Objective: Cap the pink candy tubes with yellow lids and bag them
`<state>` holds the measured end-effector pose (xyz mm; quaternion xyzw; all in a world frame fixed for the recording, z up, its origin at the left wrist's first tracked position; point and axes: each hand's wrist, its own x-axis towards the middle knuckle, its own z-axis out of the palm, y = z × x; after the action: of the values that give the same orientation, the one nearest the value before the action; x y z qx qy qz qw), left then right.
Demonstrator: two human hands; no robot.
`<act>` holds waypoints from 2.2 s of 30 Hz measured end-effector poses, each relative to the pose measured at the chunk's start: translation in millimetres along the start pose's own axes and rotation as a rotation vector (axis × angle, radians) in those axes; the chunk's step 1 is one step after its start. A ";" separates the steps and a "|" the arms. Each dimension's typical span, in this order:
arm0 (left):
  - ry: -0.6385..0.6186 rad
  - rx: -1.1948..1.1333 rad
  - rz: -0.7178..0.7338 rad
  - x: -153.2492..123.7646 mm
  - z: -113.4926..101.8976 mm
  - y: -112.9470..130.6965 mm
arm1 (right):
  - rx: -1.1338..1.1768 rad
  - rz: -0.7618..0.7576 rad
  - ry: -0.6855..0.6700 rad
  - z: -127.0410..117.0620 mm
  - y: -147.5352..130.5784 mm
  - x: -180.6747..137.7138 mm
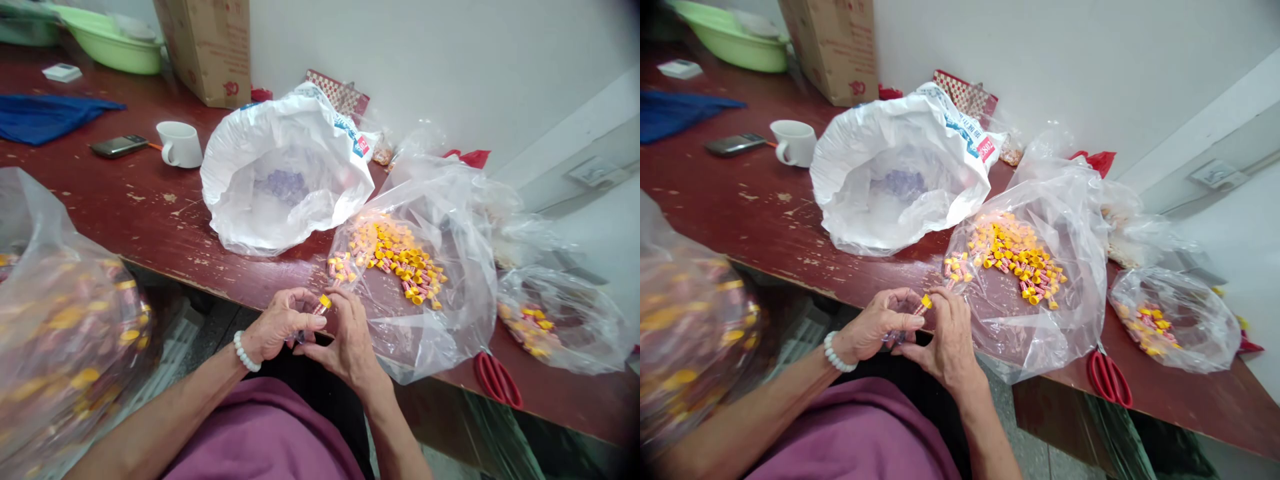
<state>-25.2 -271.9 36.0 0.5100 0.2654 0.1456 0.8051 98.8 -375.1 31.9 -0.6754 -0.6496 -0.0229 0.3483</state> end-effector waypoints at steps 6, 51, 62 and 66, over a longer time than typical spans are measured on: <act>0.024 -0.052 0.004 0.4 2.2 -2.2 | 0.086 0.048 0.006 9.6 -10.1 0.2; -0.056 -0.073 0.076 0.1 10.9 -5.3 | -0.137 0.115 -0.120 0.2 -15.5 3.3; -0.045 -0.161 0.032 4.3 0.4 -18.6 | -0.056 0.122 -0.098 10.2 -14.6 -0.5; 0.103 -0.115 0.052 7.2 -18.8 -9.0 | -0.002 0.405 0.090 -15.5 35.2 0.5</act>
<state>-30.5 -258.2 19.5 0.4613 0.2844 0.2074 0.8144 136.9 -379.4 28.3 -0.7907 -0.4845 0.0169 0.3739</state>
